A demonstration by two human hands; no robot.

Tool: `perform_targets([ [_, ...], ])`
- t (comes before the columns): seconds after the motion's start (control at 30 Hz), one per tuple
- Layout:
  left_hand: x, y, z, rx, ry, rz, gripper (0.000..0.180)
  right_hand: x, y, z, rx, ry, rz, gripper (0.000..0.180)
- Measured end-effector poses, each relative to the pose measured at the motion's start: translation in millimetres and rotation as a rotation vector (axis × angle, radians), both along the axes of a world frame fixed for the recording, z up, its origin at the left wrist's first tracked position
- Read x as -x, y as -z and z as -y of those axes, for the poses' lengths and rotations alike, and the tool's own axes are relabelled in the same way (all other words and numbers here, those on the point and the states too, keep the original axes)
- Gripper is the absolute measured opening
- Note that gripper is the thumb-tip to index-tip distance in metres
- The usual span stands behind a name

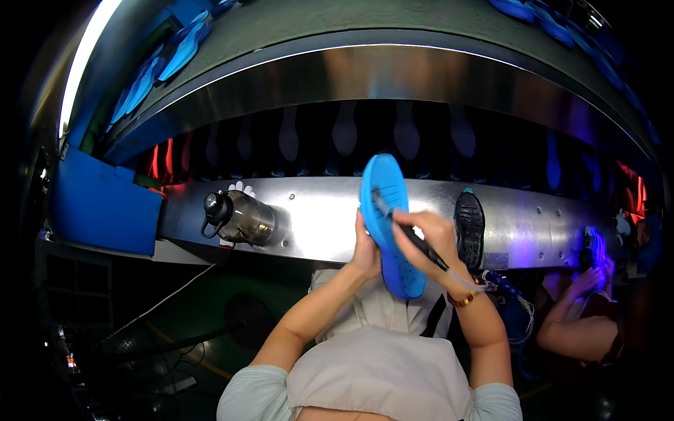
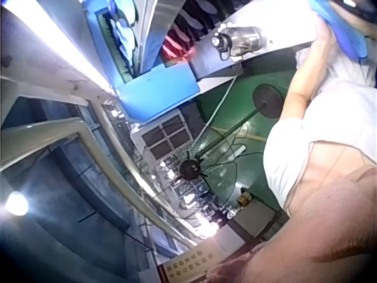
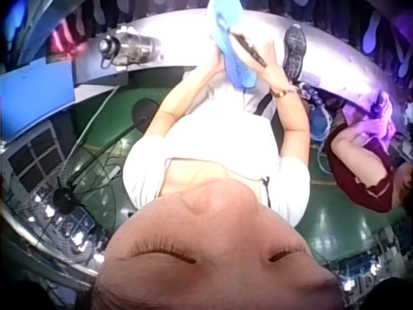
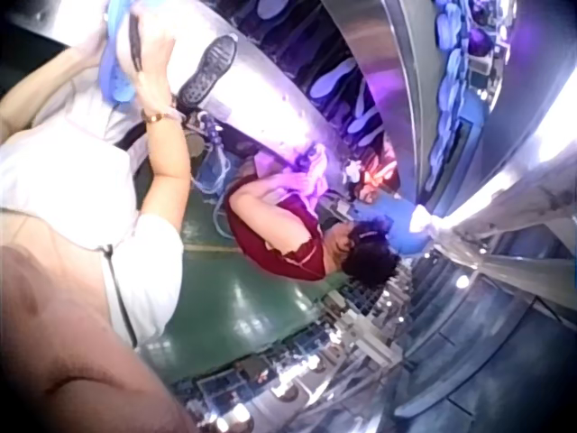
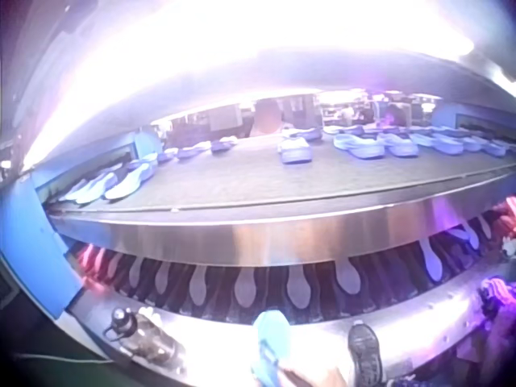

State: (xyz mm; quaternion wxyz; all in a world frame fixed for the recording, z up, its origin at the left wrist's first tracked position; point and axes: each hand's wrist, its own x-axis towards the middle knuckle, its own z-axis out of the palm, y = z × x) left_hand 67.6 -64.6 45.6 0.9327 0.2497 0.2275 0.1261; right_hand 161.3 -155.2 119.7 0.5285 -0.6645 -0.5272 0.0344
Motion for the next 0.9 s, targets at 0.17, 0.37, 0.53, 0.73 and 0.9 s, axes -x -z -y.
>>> perform_targets([
  [0.17, 13, -4, -43, -0.015, -0.005, 0.143, 0.095, 19, 10, 49, 0.280, -0.331, -0.121, 0.015],
  [0.37, 16, -39, -13, 0.089, 0.147, 0.223, 0.098, -16, -29, 34, -0.071, -0.164, -0.536, 0.017],
  [0.53, 9, -48, -1, 0.073, 0.152, 0.189, 0.095, -13, -32, 23, 0.043, -0.306, -0.285, 0.020],
  [0.73, 8, -66, -4, -0.066, 0.057, 0.149, 0.089, -21, -30, 30, 0.064, -0.205, -0.602, 0.018],
  [0.9, 7, -52, -19, -0.183, 0.115, 0.361, 0.095, -15, -40, 38, 0.049, -0.646, -0.305, 0.024],
])
